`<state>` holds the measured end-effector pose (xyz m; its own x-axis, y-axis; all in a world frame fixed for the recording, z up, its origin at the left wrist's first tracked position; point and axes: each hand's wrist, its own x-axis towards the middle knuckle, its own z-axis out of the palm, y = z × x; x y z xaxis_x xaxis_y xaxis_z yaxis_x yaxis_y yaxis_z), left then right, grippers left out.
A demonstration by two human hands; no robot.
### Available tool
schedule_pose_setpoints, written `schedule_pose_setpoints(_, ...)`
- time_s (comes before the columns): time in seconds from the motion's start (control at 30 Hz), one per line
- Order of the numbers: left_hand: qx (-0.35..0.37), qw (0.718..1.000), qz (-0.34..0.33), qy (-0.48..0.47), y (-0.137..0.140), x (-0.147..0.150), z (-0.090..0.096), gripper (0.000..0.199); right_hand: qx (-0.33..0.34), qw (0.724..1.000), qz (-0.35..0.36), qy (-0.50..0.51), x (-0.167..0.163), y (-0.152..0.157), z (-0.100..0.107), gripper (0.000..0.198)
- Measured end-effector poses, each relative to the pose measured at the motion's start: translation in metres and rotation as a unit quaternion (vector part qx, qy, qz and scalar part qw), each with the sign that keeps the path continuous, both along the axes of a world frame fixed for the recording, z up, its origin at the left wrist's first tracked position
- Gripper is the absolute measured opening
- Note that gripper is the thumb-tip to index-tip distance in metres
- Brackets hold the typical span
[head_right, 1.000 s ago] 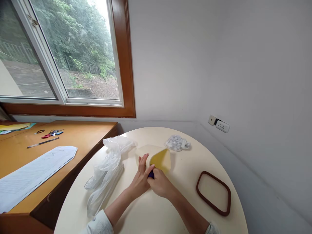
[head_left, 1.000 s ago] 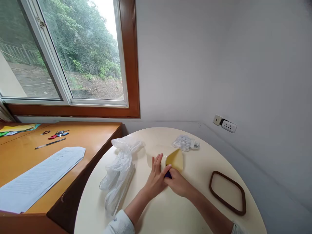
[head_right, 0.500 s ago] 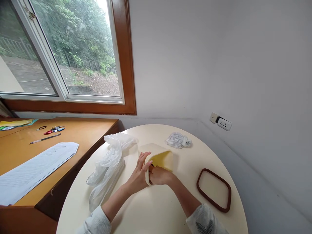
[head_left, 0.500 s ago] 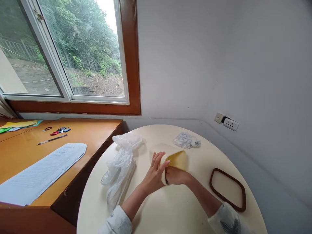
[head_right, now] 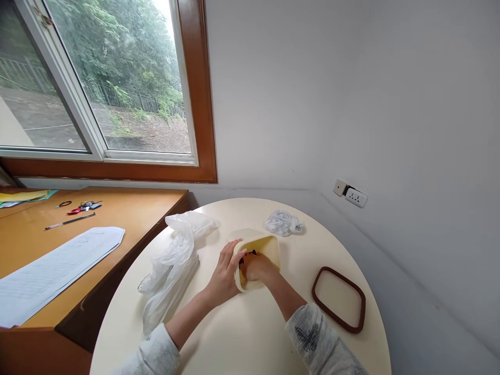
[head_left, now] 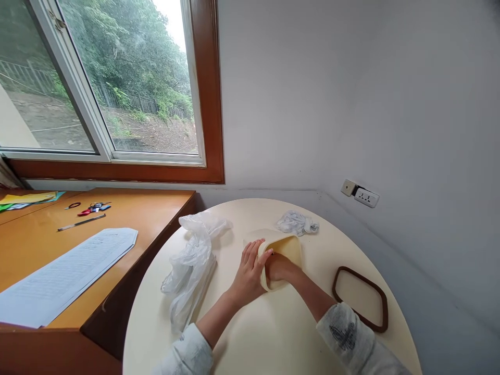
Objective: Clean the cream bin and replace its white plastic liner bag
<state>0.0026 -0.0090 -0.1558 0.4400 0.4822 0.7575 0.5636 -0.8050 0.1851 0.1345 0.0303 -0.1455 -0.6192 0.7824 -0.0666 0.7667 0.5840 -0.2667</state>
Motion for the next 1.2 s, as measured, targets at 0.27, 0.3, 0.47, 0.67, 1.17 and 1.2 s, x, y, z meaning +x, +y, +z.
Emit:
schedule_pose_setpoints(0.27, -0.03, 0.999, -0.022, 0.026, 0.007, 0.003, 0.011, 0.087, -0.003, 0.998, -0.054, -0.015, 0.035, -0.036, 0.022, 0.03)
schedule_pose_setpoints(0.3, -0.039, 0.998, -0.029, 0.027, 0.008, 0.002, 0.013, 0.089, -0.005, 0.999, -0.053, 0.003, 0.039, -0.044, 0.027, 0.032)
schedule_pose_setpoints(0.47, -0.074, 0.995, -0.06, 0.014, 0.01, 0.001, 0.015, 0.093, -0.06, 0.986, -0.026, 0.154, 0.038, -0.08, 0.046, 0.025)
schedule_pose_setpoints(0.67, -0.118, 0.988, -0.093, 0.019, 0.009, -0.005, 0.027, 0.097, -0.029, 0.989, -0.009, 0.148, 0.036, -0.089, 0.041, 0.027)
schedule_pose_setpoints(1.17, -0.219, 0.975, -0.032, -0.032, 0.002, -0.016, 0.016, 0.09, 0.079, 0.985, -0.124, 0.089, 0.027, -0.075, 0.023, 0.036)
schedule_pose_setpoints(1.2, -0.209, 0.977, -0.015, -0.036, 0.001, -0.013, 0.008, 0.094, 0.067, 0.983, -0.129, 0.11, 0.022, -0.075, 0.026, 0.036)
